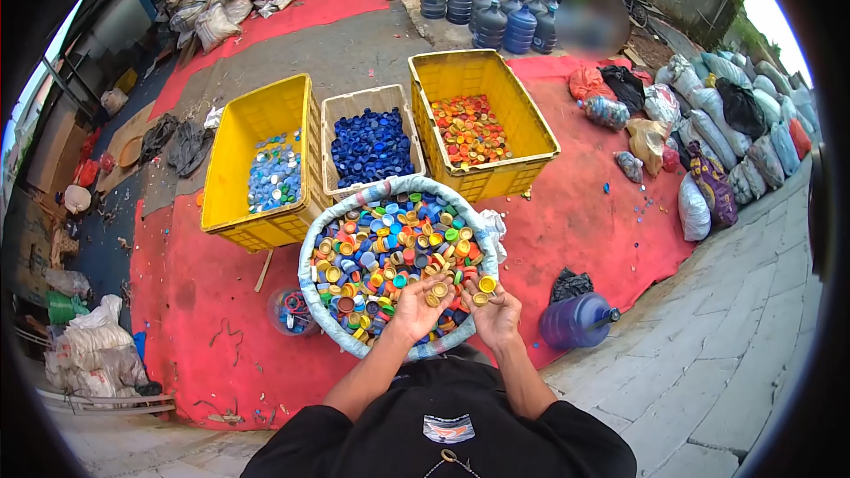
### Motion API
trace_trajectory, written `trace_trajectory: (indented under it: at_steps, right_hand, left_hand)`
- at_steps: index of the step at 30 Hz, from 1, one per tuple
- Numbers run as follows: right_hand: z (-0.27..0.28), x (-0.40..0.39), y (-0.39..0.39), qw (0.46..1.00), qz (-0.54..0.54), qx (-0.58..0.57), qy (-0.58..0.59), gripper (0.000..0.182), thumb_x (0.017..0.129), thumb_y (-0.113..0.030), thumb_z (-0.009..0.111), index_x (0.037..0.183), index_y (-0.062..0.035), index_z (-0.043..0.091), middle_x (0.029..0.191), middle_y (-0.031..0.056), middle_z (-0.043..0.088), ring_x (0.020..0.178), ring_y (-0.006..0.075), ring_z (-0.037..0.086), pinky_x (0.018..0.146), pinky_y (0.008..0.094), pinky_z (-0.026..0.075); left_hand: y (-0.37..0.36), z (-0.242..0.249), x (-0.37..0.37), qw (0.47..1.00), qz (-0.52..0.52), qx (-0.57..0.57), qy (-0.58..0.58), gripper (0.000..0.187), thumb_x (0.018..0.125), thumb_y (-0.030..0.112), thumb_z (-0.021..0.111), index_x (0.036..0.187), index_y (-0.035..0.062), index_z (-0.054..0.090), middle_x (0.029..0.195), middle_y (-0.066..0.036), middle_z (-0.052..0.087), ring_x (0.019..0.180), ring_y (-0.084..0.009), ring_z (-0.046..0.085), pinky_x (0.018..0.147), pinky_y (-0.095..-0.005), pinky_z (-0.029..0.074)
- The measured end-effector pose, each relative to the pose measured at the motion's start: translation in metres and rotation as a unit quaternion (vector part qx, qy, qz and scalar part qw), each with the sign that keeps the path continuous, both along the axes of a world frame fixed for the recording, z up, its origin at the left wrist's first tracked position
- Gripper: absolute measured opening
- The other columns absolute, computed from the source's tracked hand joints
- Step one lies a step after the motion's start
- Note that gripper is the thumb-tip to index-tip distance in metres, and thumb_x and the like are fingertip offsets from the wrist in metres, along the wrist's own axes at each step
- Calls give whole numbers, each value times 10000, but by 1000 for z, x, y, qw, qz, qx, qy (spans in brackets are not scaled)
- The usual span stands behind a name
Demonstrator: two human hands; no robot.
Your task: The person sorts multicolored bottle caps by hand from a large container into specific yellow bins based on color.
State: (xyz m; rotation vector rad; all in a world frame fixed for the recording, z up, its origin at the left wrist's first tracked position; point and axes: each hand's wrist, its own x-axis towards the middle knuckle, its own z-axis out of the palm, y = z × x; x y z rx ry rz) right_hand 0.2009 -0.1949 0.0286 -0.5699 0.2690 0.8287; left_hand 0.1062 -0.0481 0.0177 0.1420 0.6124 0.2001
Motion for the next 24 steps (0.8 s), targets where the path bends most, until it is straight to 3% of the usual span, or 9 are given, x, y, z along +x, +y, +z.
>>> trace_trajectory:
  at_steps: [7,8,10,12,15,17,19,21,24]
  right_hand:
    - [1,65,0,994,-54,-82,56,459,657,-78,497,1087,83,501,1173,219,511,1137,366,504,1066,480,383]
    - [20,93,17,998,-43,-34,30,459,669,-71,500,1107,65,485,1094,195,528,1034,323,529,1003,427,426]
    - [39,159,58,989,-45,130,-55,241,667,-51,480,894,22,514,1083,178,535,1016,325,530,1063,461,368]
    - [67,203,89,989,-76,85,-93,402,702,-46,453,1062,133,439,1203,247,472,1219,409,451,1104,510,315]
    - [65,228,105,986,-122,-13,-110,474,732,-18,476,1171,146,399,1310,262,423,1310,404,383,1111,493,309]
    - [69,203,95,964,-110,-110,-217,515,763,1,483,1248,130,368,1369,277,389,1317,395,387,1091,466,344]
    - [34,181,75,910,-67,-223,-343,566,819,2,514,1358,54,348,1415,264,403,1248,334,489,1003,389,442]
    - [0,149,56,815,-43,-357,-455,430,834,-17,568,1253,36,490,1208,196,609,1145,270,566,930,376,468]
    - [-34,103,25,638,-14,-451,-624,470,770,-15,645,1226,-3,532,973,114,683,966,286,595,876,408,453]
  left_hand:
    - [16,24,102,999,-37,9,29,377,919,183,503,1153,-109,454,1139,-216,523,1088,-316,528,1025,-446,433]
    - [31,32,135,999,-37,-1,16,397,918,200,508,1151,-112,438,1128,-219,514,1082,-318,521,1028,-448,427]
    - [63,76,192,996,-9,49,-70,657,883,302,559,1302,-147,328,1272,-274,446,1172,-363,466,1099,-475,327]
    - [91,105,227,985,68,72,-139,742,867,343,586,1372,-108,285,1348,-277,404,1191,-371,458,1134,-477,260]
    - [101,126,223,984,107,144,13,699,869,355,611,1384,-32,340,1341,-223,457,1167,-298,483,1103,-444,296]
    - [103,103,193,951,63,303,22,602,881,326,625,1347,12,411,1259,-169,536,1090,-231,524,1008,-397,377]
    - [98,74,149,922,35,383,40,469,897,277,632,1279,44,491,1148,-109,608,972,-155,562,874,-331,439]
    - [94,45,106,913,34,398,79,316,912,223,629,1171,58,554,1031,-64,645,817,-99,574,728,-267,462]
    - [76,21,43,908,64,380,165,198,920,222,625,1027,58,595,892,-16,633,678,-52,495,631,-214,433]
